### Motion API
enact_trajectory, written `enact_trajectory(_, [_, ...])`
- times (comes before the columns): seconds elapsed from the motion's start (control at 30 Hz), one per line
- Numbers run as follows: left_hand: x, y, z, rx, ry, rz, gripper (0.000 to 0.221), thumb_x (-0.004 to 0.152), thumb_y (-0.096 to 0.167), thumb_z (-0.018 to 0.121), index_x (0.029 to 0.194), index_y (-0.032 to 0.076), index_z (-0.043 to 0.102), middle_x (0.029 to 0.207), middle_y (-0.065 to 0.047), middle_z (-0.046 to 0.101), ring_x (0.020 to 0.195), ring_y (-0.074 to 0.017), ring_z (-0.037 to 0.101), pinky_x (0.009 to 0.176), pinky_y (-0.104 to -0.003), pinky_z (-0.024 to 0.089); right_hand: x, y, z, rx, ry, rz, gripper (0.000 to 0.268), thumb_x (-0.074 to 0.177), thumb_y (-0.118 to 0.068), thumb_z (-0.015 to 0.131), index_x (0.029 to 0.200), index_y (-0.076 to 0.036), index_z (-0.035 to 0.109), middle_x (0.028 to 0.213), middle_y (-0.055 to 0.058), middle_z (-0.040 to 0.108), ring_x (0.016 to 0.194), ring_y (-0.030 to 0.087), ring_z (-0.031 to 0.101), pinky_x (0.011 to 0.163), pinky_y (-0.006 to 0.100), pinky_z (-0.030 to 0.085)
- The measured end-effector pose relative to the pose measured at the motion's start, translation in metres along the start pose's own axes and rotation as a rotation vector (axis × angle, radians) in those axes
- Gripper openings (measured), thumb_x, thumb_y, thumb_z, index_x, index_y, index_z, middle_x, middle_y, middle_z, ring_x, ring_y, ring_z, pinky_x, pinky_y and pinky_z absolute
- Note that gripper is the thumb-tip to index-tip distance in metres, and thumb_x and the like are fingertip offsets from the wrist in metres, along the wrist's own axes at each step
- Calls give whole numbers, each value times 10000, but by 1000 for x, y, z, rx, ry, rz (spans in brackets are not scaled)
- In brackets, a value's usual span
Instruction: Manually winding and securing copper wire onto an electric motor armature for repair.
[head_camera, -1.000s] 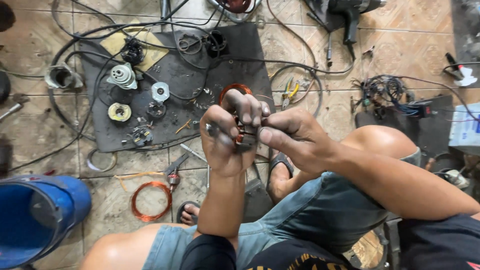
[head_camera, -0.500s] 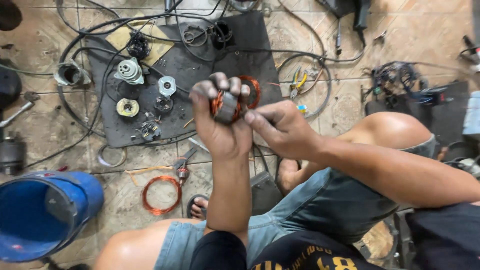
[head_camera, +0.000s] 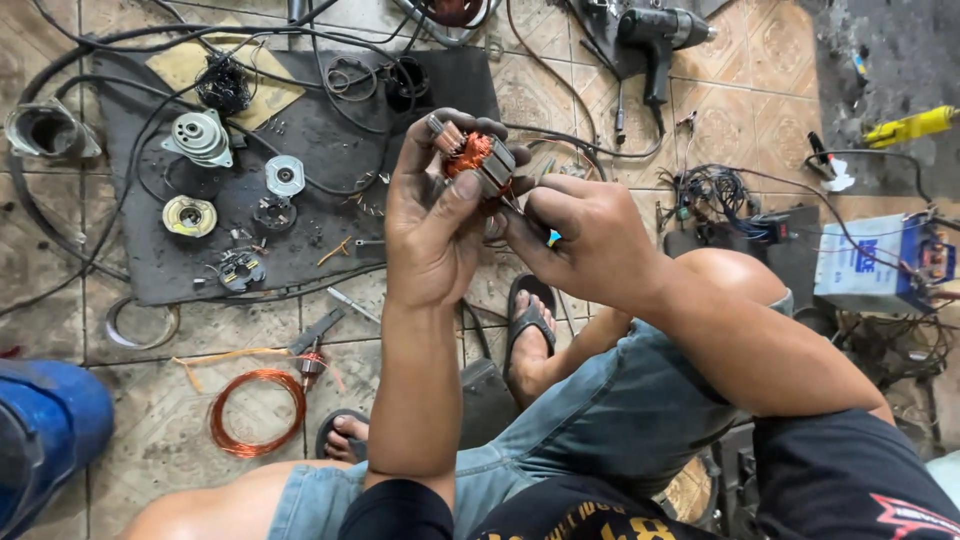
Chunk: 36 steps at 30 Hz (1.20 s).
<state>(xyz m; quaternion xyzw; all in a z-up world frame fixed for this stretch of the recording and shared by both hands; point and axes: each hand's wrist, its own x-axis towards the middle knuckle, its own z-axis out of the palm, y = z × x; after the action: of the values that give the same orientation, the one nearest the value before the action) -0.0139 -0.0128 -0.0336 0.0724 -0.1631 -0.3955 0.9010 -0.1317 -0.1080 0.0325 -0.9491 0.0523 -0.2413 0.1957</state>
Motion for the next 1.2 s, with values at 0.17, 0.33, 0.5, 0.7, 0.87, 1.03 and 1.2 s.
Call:
enact_trajectory(0.17, [4,-11,-28,79,64,32,444,894,-38,759,1292,10,569,1148,-234,628,981,-396,737,796,-495,684,7,-13,-16,-207,-26,-101,301,947,-100,731,721,-97,532,632,46,405,539,288,538,503,312,446])
enact_trajectory(0.33, [10,-12,-32,297,129,13,440,840,-29,830,1224,34,624,1028,-151,639,821,-287,749,625,-399,704,10,-16,-30,-430,-29,-261,220,956,-133,708,777,-103,583,689,47,402,533,259,505,501,314,446])
enact_trajectory(0.5, [9,-9,-24,383,112,-63,462,802,37,890,1193,41,643,977,-146,613,763,-224,711,575,-350,696,4,-6,-43,-465,-75,-419,157,964,-150,681,816,-105,652,705,39,410,515,231,473,485,317,441])
enact_trajectory(0.7, [7,0,-5,392,82,-136,516,741,50,937,1169,51,650,952,-89,625,815,-154,695,626,-312,693,9,-6,-55,-373,-28,-407,193,985,-86,747,819,-30,667,683,75,379,495,258,439,492,327,444])
enact_trajectory(0.87, [4,3,-3,420,6,-177,556,703,56,966,1180,62,679,970,-78,643,864,-115,664,672,-304,693,5,7,-60,-291,-41,-341,172,961,-111,802,842,-31,706,682,81,411,509,279,478,500,346,457])
enact_trajectory(1.03, [0,25,10,738,-154,-118,636,708,212,978,1256,62,691,1057,-97,632,998,-134,565,858,-376,571,5,1,-59,-195,-30,-244,202,987,-133,780,837,-36,686,675,73,400,512,285,469,505,327,453])
enact_trajectory(1.2, [1,46,32,1183,-352,-164,660,824,247,865,1390,50,588,1250,-104,579,1154,-240,660,979,-352,585,1,-2,-60,-228,-144,-196,183,1013,-153,773,992,1,678,745,117,493,551,263,405,487,370,317])
